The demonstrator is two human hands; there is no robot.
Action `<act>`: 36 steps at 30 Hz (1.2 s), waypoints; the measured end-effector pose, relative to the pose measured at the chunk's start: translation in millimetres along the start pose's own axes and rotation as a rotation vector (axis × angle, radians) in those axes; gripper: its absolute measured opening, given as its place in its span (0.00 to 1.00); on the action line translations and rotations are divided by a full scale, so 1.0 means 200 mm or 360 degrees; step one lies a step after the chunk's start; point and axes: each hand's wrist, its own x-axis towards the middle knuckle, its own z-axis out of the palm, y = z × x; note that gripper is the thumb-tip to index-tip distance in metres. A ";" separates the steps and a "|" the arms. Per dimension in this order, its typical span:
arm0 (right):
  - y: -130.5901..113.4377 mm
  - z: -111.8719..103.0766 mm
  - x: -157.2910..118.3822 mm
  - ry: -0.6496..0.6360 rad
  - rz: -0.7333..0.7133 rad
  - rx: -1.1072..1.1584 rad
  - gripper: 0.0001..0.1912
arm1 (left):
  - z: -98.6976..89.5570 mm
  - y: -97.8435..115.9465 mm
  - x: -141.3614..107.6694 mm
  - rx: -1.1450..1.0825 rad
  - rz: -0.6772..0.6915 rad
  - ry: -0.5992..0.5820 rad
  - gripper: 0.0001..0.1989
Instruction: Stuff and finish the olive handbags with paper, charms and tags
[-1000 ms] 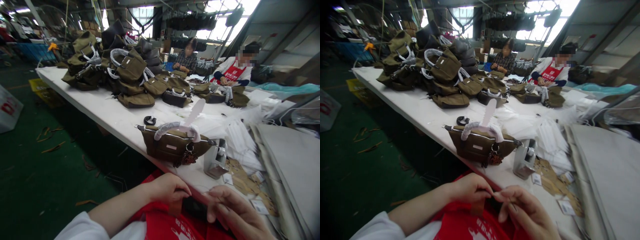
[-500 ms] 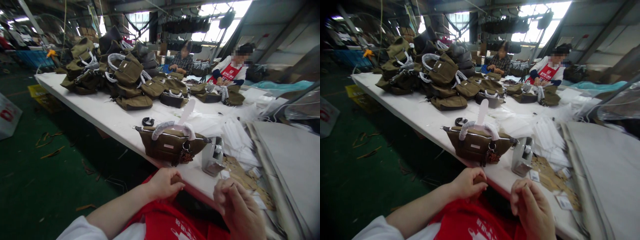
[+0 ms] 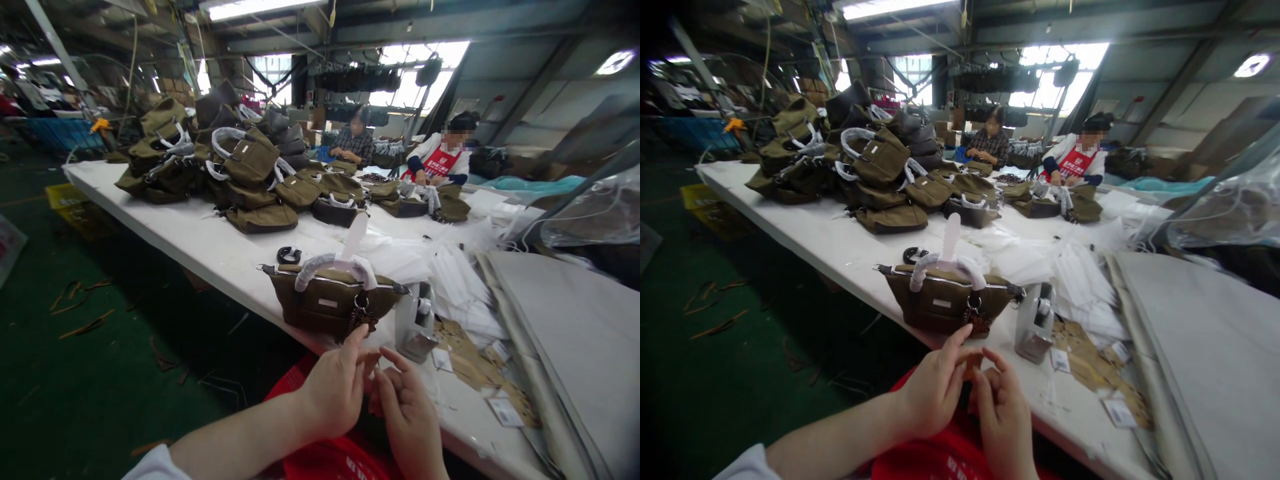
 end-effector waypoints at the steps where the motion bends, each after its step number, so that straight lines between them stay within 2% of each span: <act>1: 0.02 -0.01 0.01 -0.0037 -0.0014 -0.0033 0.24 | 0.00 -0.01 0.00 0.0002 0.0014 -0.0022 0.31; 6: 0.09 -0.06 0.06 -0.0157 0.0051 -0.0095 0.21 | 0.00 -0.02 -0.02 0.0057 0.0054 -0.0104 0.32; 9: 0.11 -0.08 0.08 -0.0182 0.0089 -0.0104 0.19 | -0.03 0.02 -0.03 -0.0058 0.0057 -0.0139 0.30; 12: 0.11 -0.10 0.09 -0.0227 0.0064 -0.0155 0.18 | -0.06 0.05 -0.01 -0.0410 -0.0150 -0.0056 0.20; 15: 0.12 -0.13 0.09 -0.0291 -0.0007 -0.0216 0.17 | -0.08 0.04 0.03 -0.0680 -0.0450 0.0000 0.21; 19: 0.12 -0.15 0.08 -0.0401 -0.0088 -0.0246 0.15 | -0.10 -0.01 0.07 -0.1006 -0.0743 -0.0153 0.23; 23: 0.12 -0.16 0.07 -0.0442 -0.0121 -0.0280 0.14 | -0.12 0.00 0.08 -0.1156 -0.0864 -0.0319 0.25; 25: 0.11 -0.17 0.06 -0.0415 -0.0137 -0.0304 0.14 | -0.12 0.01 0.08 -0.1154 -0.0845 -0.0366 0.25; 27: 0.10 -0.16 0.06 -0.0360 -0.0153 -0.0314 0.15 | -0.14 0.01 0.09 -0.1085 -0.0758 -0.0333 0.23; 28: 0.09 -0.16 0.06 -0.0321 -0.0149 -0.0320 0.15 | -0.16 0.00 0.09 -0.1010 -0.0679 -0.0250 0.21; 30: 0.05 -0.15 0.07 -0.0268 -0.0135 -0.0352 0.16 | -0.22 -0.02 0.09 -0.0758 -0.0466 0.0040 0.15; 32: 0.02 -0.12 0.11 -0.0334 -0.0170 -0.0419 0.16 | -0.31 -0.04 0.09 -0.0429 -0.0245 0.0334 0.09; 34: 0.00 -0.06 0.15 -0.0496 -0.0256 -0.0471 0.16 | -0.41 -0.05 0.08 -0.0139 -0.0103 0.0466 0.07; 36: -0.02 0.03 0.21 -0.0635 -0.0310 -0.0439 0.16 | -0.51 -0.06 0.06 0.0082 -0.0030 0.0488 0.06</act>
